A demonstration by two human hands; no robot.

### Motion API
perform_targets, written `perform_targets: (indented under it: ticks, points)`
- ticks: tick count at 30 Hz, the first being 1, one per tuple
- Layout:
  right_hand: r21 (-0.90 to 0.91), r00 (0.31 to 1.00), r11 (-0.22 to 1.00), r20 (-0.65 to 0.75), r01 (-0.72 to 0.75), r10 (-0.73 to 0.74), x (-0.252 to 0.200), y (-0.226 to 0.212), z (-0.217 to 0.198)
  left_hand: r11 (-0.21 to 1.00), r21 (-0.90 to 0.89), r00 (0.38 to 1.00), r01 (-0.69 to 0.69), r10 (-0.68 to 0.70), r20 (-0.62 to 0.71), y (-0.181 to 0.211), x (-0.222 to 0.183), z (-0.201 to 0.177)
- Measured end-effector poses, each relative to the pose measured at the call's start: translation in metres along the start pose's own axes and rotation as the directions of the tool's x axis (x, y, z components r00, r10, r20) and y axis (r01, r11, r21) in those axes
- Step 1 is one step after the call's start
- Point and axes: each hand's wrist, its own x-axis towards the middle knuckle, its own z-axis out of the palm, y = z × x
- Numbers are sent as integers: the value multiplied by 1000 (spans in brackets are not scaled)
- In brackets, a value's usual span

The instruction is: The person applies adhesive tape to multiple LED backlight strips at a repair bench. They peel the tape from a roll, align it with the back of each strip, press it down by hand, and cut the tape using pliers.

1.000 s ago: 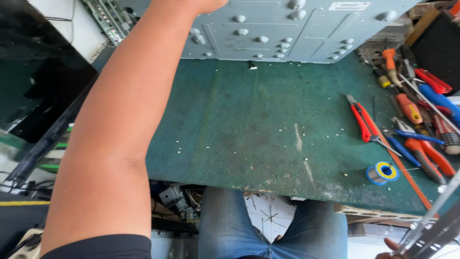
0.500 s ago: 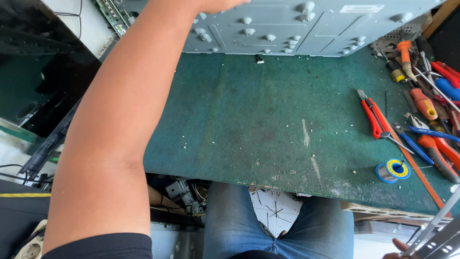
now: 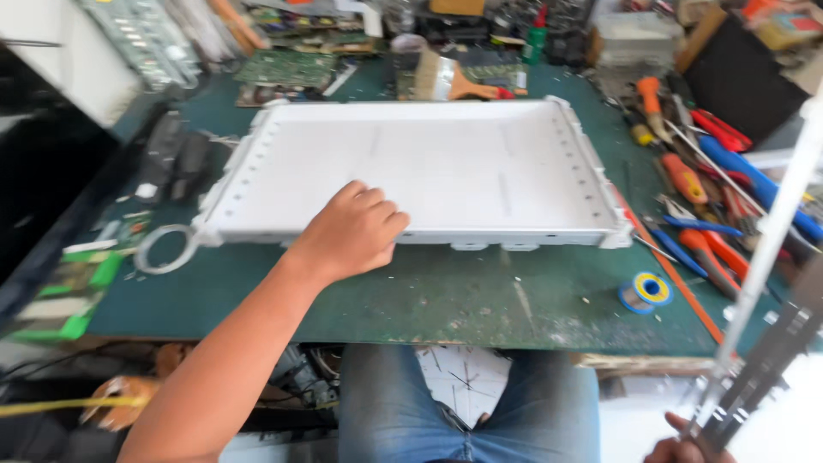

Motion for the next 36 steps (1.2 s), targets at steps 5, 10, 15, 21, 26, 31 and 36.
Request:
perform_targets:
  ticks: [5,10,15,21,26,31,36]
  points:
    - [-660,49,107,-106,743,-993,-84,132,259,945,-211,935,249,-178,308,27,-23,16]
    - [-610,221,141,56,779,-974,-77,125,252,765,-554,912,327,-410,-27,57,-14,-56]
    - [-505,376,228,213,832,-902,-66,120,268,148,-884,584,444,-796,160,113,-26,-80]
    - [-702,689,328,315,632,-653,-88,112,301,-297,-876,452,381,-766,456,144,-71,-50]
    - [-881,839,103,395,461,-374,-92,108,340,-810,-587,820,15,-326,471,159,-88,-72]
    - [-872,832,-224,484,435,-269,-87,90,354,-805,-590,511,-60,-532,675,185,-88,-68]
    - [-827,845,-520,424,214,-327,-83,58,377,-771,-609,1,-184,-620,784,184,-89,-62]
